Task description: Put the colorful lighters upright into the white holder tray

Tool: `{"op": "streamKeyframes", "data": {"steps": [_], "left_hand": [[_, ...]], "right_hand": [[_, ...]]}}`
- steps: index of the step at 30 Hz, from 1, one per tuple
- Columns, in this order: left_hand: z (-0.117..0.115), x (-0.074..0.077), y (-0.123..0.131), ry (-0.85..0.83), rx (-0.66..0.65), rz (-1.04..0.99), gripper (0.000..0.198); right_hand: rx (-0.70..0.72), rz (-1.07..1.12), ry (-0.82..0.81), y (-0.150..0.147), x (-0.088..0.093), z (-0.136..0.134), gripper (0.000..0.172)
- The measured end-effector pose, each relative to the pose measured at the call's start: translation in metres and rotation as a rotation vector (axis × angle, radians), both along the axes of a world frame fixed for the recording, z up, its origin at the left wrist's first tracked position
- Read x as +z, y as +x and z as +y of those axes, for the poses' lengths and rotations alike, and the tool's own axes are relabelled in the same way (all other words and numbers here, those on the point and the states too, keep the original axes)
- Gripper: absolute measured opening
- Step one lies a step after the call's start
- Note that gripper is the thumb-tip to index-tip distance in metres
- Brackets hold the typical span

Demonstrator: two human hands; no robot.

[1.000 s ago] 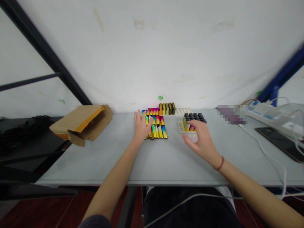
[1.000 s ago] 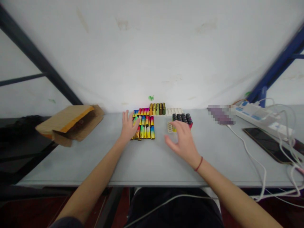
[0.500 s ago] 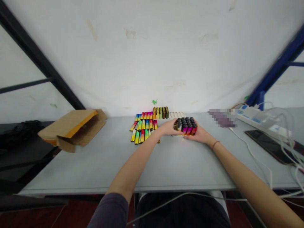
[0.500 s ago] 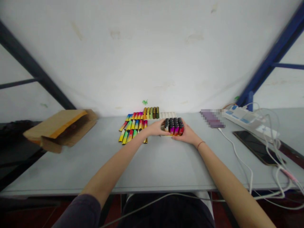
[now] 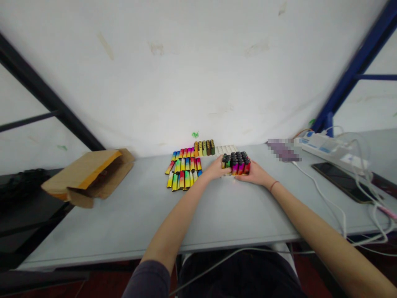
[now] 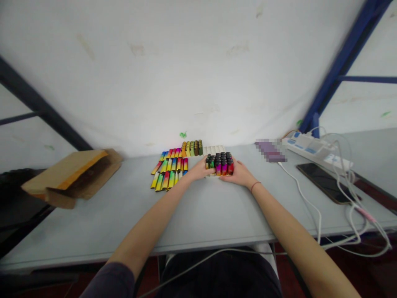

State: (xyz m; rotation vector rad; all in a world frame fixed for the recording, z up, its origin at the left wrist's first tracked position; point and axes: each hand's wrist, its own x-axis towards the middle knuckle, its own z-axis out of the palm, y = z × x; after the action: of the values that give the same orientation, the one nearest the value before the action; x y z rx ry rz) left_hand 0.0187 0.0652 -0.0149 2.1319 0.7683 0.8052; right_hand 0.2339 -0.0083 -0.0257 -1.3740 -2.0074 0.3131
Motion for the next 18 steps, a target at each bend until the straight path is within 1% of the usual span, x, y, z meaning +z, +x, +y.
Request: {"op": "streamKeyframes", "data": {"steps": [2, 6, 9, 11, 15, 18], "left_hand": [[-0.002, -0.001, 0.002, -0.024, 0.018, -0.020, 0.054], [-0.007, -0.002, 0.008, -0.090, 0.135, -0.124, 0.044], [-0.009, -0.002, 0.010, -0.124, 0.201, -0.195, 0.042], [-0.010, 0.000, 0.008, -0.118, 0.214, -0.192, 0.044], [-0.014, 0.006, 0.001, -0.091, 0.189, -0.099, 0.042], [-0.021, 0.011, 0.002, -0.096, 0.224, -0.094, 0.041]], "right_hand": [[-0.002, -0.009, 0.003, 0.000, 0.000, 0.000, 0.047], [-0.008, -0.016, 0.004, 0.001, 0.000, -0.001, 0.048], [-0.019, -0.011, 0.009, 0.000, 0.000, -0.001, 0.052], [-0.026, -0.007, 0.014, 0.000, -0.001, -0.001, 0.053], [-0.022, -0.010, 0.017, 0.000, -0.002, -0.001, 0.052], [-0.025, -0.018, 0.016, 0.001, -0.001, -0.001, 0.051]]}}
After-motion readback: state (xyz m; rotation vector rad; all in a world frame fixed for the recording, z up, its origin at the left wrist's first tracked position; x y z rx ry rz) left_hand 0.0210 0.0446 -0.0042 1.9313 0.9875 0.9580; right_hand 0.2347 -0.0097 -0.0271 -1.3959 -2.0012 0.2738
